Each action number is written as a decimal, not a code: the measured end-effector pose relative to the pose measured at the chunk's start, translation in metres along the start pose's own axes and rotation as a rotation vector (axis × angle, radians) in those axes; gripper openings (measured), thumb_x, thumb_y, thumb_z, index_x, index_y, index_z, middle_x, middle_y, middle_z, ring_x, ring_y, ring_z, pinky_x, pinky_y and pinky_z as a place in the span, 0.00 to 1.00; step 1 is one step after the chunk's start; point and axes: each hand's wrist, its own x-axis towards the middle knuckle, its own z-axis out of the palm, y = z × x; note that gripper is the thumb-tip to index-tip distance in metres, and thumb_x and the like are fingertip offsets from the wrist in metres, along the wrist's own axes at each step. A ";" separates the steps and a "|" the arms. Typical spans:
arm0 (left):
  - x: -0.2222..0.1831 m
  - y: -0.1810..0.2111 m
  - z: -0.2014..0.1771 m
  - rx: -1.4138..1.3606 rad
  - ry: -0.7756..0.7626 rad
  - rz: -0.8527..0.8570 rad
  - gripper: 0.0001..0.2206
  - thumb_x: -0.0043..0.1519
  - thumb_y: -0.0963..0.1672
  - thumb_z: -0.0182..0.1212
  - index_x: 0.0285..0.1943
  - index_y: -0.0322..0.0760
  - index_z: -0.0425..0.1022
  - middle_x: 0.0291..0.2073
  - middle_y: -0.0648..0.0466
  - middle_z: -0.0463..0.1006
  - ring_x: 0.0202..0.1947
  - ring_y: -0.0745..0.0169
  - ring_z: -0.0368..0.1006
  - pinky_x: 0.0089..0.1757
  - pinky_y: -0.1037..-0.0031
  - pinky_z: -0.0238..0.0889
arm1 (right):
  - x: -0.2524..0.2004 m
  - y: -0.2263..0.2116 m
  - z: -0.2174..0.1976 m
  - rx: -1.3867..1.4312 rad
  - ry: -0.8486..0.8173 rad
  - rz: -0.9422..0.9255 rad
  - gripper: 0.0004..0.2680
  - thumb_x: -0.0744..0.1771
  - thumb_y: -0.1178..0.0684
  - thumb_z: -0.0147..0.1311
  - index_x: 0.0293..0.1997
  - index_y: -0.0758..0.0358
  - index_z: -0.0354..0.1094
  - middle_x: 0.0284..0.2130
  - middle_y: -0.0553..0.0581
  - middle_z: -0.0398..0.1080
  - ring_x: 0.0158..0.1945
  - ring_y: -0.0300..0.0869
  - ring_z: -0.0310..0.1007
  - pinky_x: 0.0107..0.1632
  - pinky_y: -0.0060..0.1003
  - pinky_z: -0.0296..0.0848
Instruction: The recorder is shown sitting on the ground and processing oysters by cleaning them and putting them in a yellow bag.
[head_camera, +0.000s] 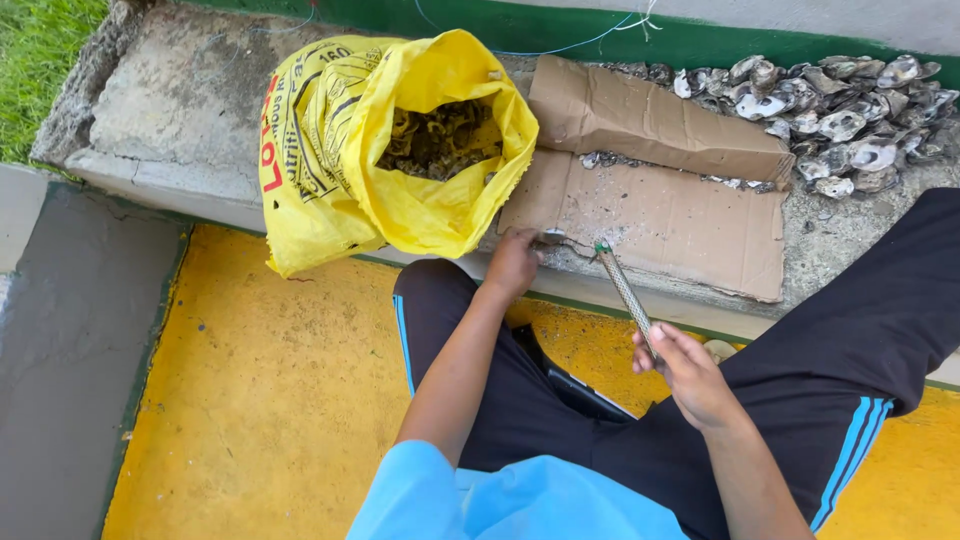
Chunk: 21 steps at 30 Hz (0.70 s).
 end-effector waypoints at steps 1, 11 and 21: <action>-0.004 0.008 -0.002 -0.004 0.004 -0.010 0.19 0.55 0.38 0.68 0.57 0.30 0.76 0.53 0.40 0.74 0.54 0.41 0.72 0.55 0.61 0.66 | 0.002 0.008 0.000 -0.006 -0.004 0.009 0.13 0.73 0.48 0.42 0.46 0.71 0.67 0.27 0.52 0.64 0.37 0.38 0.66 0.46 0.36 0.67; 0.004 0.061 -0.024 0.148 -0.116 -0.184 0.18 0.60 0.45 0.63 0.60 0.40 0.72 0.52 0.42 0.72 0.53 0.36 0.72 0.52 0.54 0.67 | 0.005 0.023 -0.015 -0.006 0.040 0.002 0.12 0.73 0.47 0.44 0.45 0.69 0.68 0.26 0.51 0.63 0.35 0.38 0.65 0.45 0.35 0.68; -0.002 0.054 -0.006 0.143 -0.155 -0.187 0.10 0.61 0.46 0.64 0.48 0.40 0.80 0.46 0.44 0.79 0.49 0.43 0.77 0.49 0.58 0.69 | 0.017 0.018 0.001 -0.204 0.066 0.003 0.11 0.72 0.50 0.44 0.47 0.67 0.69 0.29 0.51 0.69 0.37 0.37 0.69 0.45 0.34 0.69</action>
